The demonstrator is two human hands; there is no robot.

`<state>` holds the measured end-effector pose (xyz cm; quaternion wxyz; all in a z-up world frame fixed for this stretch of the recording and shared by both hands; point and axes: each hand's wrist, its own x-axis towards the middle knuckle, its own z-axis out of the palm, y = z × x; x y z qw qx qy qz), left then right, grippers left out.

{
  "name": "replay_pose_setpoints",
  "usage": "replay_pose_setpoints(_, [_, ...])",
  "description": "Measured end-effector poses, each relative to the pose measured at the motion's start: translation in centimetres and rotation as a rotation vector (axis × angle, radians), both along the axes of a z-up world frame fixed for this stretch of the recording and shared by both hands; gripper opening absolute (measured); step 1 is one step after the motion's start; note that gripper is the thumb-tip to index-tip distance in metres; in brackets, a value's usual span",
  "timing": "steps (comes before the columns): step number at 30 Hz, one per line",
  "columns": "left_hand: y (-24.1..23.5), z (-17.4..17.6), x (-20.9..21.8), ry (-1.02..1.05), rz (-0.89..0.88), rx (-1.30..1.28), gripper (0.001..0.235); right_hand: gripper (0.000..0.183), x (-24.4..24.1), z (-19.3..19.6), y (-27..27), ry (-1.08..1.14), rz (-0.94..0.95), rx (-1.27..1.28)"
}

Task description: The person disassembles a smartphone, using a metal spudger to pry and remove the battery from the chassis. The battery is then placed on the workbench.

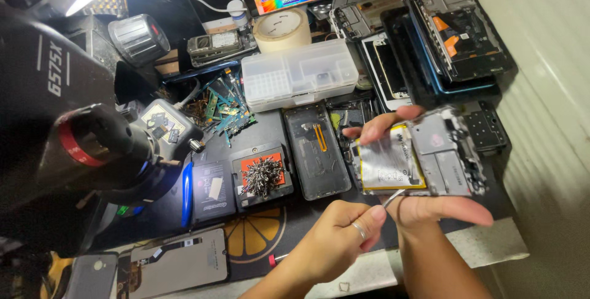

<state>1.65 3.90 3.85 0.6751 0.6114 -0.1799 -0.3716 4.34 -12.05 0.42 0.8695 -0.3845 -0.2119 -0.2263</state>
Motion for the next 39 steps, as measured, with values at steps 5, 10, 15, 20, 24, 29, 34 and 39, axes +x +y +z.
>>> replay_pose_setpoints(5, [-0.7, -0.5, -0.5, 0.063, 0.050, -0.045, 0.052, 0.117, 0.3, 0.2, 0.1, 0.031, -0.152, -0.041])
replay_pose_setpoints(10, [0.4, 0.0, 0.3, 0.144, 0.035, 0.048, 0.053, 0.123, -0.5, 1.8, -1.5, 0.010, -0.225, -0.244])
replay_pose_setpoints(15, [-0.1, -0.8, -0.1, 0.067, 0.014, 0.048, 0.054, 0.109, -0.8, 0.3, -0.3, -0.048, -0.216, -0.112])
replay_pose_setpoints(20, [-2.6, -2.0, -2.2, 0.014, 0.177, -0.013, 0.049, 0.079, -1.2, -0.2, 0.5, -0.040, -0.300, 0.091])
replay_pose_setpoints(24, [-3.4, -3.2, -3.7, -0.005, 0.276, -0.145, 0.047, 0.074, -1.4, 0.1, 1.0, -0.035, -0.327, 0.104])
replay_pose_setpoints(29, [-3.4, -2.9, -3.5, -0.059, 0.269, -0.106, 0.048, 0.078, -1.5, -0.1, 1.2, -0.023, -0.310, 0.101])
replay_pose_setpoints(34, [-1.1, -1.5, -0.1, 0.066, 0.019, 0.054, 0.054, 0.088, -0.8, 0.1, -0.8, -0.049, -0.213, -0.020])
replay_pose_setpoints(39, [0.0, -1.3, 0.1, 0.125, -0.019, 0.003, 0.054, 0.094, -0.7, 0.0, -1.5, -0.082, -0.168, -0.219])
